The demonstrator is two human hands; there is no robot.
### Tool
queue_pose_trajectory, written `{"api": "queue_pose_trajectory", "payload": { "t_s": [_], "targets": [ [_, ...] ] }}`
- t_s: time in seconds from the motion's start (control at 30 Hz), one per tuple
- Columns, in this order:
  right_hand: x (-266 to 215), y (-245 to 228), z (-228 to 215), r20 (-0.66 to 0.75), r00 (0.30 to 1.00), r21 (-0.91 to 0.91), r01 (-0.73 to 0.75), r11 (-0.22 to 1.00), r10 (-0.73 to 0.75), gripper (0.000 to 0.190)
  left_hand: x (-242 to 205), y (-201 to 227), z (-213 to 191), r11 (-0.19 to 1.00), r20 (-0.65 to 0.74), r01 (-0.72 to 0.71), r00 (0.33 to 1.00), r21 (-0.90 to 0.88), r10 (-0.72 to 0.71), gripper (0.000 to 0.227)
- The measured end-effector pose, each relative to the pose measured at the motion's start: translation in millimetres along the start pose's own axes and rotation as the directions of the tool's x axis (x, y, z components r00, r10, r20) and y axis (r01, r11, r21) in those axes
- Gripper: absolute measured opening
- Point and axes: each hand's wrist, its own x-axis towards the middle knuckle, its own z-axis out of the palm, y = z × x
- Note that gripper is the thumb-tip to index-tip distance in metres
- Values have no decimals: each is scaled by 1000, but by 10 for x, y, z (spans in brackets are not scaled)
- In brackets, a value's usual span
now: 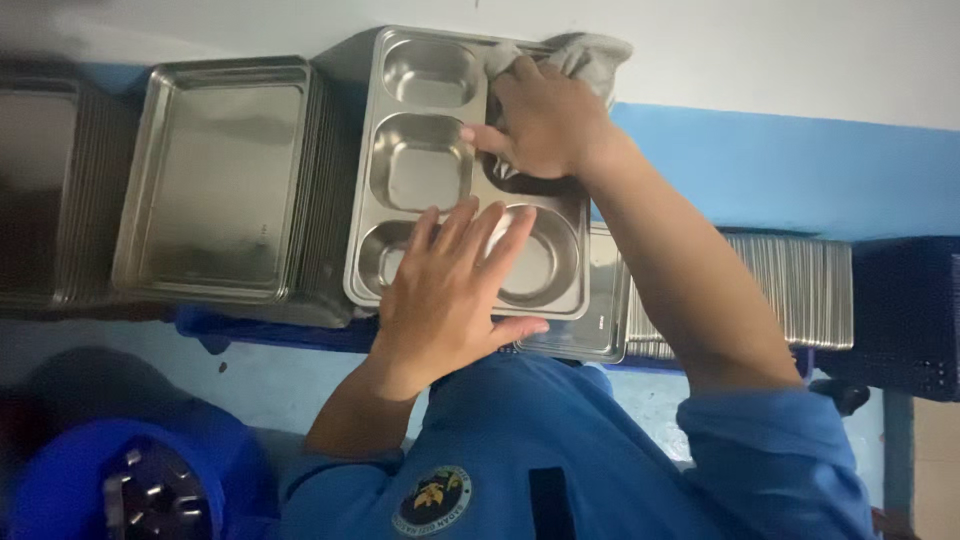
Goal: The person repeatedly picks up stainless steel compartmentalized trays from a large pile, wipes them with a cloth, and places them onto a growing stack on a nearby table. The person handles the trays one at a time throughout the clip.
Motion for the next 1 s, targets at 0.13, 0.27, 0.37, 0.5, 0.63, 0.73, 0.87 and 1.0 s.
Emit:
{"api": "queue_pose_trajectory", "payload": {
  "t_s": [0.13, 0.27, 0.37, 0.5, 0.63, 0.73, 0.87, 1.0],
  "targets": [
    [-6, 77, 83, 282, 960, 93, -24, 995, -3, 77, -35, -12, -57, 998, -49, 19, 999, -60, -22, 109],
    [3, 167, 89, 339, 941, 299, -96, 949, -12, 72, -35, -30, -31, 997, -66, -5, 998, -71, 0, 108],
    [173, 108, 34, 366, 925, 207, -192, 959, 106, 74, -57, -14, -43, 996, -72, 15, 997, -82, -21, 107],
    [283, 31, -201, 556, 780, 284, 147, 948, -287, 59, -70, -34, -57, 994, -72, 48, 996, -98, -55, 109],
    [467, -26, -443, 287, 949, 318, 35, 948, -132, 61, -83, -51, -56, 993, -24, 81, 996, -84, -83, 106],
    [731, -191, -360, -31, 940, 243, 337, 910, -340, 69, -118, -89, -33, 993, -140, 53, 988, -104, -68, 103],
    [660, -390, -188, 201, 926, 89, 307, 948, -319, 79, -181, -291, -118, 948, -203, -2, 977, -317, -66, 104],
    [615, -359, -298, 62, 934, -61, 355, 933, -351, 85, -14, -747, -307, 967, -5, 253, 967, -12, -253, 110]
  ]
}}
